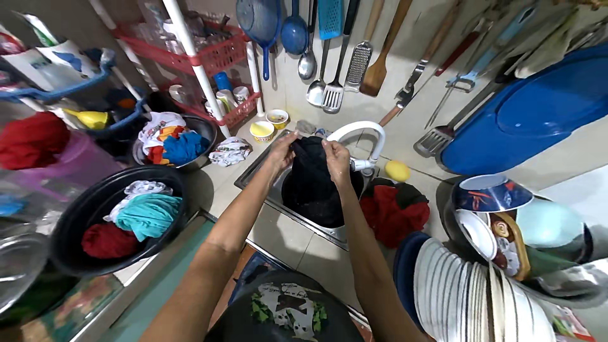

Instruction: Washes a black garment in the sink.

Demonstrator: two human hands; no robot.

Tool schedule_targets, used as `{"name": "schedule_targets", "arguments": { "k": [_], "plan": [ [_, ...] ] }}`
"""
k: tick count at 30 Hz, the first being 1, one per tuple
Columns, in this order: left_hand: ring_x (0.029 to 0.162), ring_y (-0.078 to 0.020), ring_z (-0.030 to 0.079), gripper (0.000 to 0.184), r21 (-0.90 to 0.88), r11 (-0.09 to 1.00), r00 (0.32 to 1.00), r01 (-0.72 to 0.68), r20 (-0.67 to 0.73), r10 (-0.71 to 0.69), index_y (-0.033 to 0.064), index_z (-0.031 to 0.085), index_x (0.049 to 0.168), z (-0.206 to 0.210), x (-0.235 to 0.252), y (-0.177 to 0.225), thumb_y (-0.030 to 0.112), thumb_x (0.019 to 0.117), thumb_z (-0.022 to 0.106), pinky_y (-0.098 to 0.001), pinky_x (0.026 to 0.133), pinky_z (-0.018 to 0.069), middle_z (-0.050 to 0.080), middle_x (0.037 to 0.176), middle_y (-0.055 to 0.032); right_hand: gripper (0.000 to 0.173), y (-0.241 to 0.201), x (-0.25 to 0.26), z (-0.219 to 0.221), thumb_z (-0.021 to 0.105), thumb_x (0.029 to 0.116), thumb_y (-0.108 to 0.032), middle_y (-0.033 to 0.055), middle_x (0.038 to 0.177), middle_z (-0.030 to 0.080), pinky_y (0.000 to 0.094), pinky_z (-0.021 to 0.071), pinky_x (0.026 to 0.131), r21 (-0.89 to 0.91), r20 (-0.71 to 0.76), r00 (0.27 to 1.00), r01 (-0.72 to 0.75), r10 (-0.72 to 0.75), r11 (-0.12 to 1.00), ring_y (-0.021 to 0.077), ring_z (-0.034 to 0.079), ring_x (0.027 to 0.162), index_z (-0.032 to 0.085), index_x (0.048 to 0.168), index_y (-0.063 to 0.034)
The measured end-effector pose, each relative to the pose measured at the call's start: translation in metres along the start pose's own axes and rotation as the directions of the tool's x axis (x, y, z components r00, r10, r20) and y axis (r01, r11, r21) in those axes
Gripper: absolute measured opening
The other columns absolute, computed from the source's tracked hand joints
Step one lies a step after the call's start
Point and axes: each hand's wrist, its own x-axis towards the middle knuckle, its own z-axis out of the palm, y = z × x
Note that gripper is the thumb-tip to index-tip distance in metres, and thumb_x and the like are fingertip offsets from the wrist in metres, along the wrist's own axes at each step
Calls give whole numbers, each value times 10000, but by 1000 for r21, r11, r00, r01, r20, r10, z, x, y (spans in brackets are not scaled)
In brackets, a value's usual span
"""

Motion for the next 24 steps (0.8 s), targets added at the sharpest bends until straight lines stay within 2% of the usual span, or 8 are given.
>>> {"name": "schedule_targets", "arguments": {
  "k": [2, 5, 9, 15, 18, 20, 22, 24],
  "plan": [
    [787, -126, 627, 308, -21, 999, 998, 41, -55, -42, 60, 545, 1319, -8, 1, 11, 223, 1058, 550, -288, 689, 558, 636, 985, -59, 310, -3, 6, -7, 570, 1053, -238, 72, 782, 622, 305, 483, 716, -2, -58, 998, -4, 4, 1000, 86, 545, 701, 685, 975, 39],
    [743, -121, 627, 283, -3, 1000, 992, 30, -120, -30, 77, 548, 1288, -23, 4, 28, 257, 1072, 519, -277, 649, 549, 644, 940, -56, 329, -14, 12, -26, 528, 1072, -237, 131, 914, 640, 351, 492, 803, 34, -139, 986, -83, 87, 996, 141, 579, 818, 653, 1079, 67],
    [857, -144, 649, 322, 75, 994, 987, -74, -138, 84, 67, 529, 1353, -56, 8, 53, 242, 1090, 467, -336, 759, 566, 661, 1042, -73, 350, -16, 23, -59, 487, 1084, -257, 155, 1078, 656, 392, 517, 923, 176, -315, 937, -100, 152, 979, 173, 627, 988, 630, 1172, 51],
    [929, -159, 656, 344, 98, 978, 958, -182, -207, 199, 63, 530, 1375, -104, 9, 79, 216, 1068, 499, -370, 825, 570, 659, 1114, -85, 250, -21, 35, -105, 444, 1097, -236, 14, 860, 593, 322, 571, 763, 373, -447, 884, 47, 135, 927, 86, 626, 782, 576, 1047, -30],
    [920, -160, 662, 333, 101, 971, 944, -218, -230, 235, 58, 528, 1370, -116, 4, 87, 203, 1072, 502, -369, 813, 576, 666, 1115, -84, 218, -28, 39, -116, 419, 1107, -221, -2, 851, 604, 324, 584, 752, 489, -495, 858, 143, 139, 861, 85, 639, 770, 553, 1049, -60],
    [946, -163, 659, 337, 228, 949, 939, -216, -218, 266, 36, 542, 1361, -123, 0, 84, 198, 1067, 517, -372, 831, 572, 661, 1148, -99, 193, -33, 42, -114, 402, 1113, -211, -6, 861, 619, 322, 587, 765, 575, -506, 849, 199, 154, 793, 91, 653, 795, 534, 1037, -92],
    [1011, -219, 647, 308, 567, 808, 956, -160, -115, 270, -40, 595, 1291, -134, -6, 77, 123, 1031, 569, -420, 909, 544, 658, 1188, -172, 200, -42, 43, -108, 402, 1113, -218, 14, 943, 641, 333, 589, 807, 641, -428, 889, 170, 165, 748, 104, 664, 865, 543, 1144, -80],
    [1072, -367, 649, 280, 859, 509, 996, -54, 9, 91, -53, 656, 1212, -135, -14, 67, 92, 972, 658, -566, 977, 501, 668, 1166, -261, 235, -54, 43, -94, 425, 1102, -207, 10, 988, 641, 324, 582, 818, 620, -286, 950, 82, 127, 780, 91, 654, 886, 555, 1235, -62]
  ]
}}
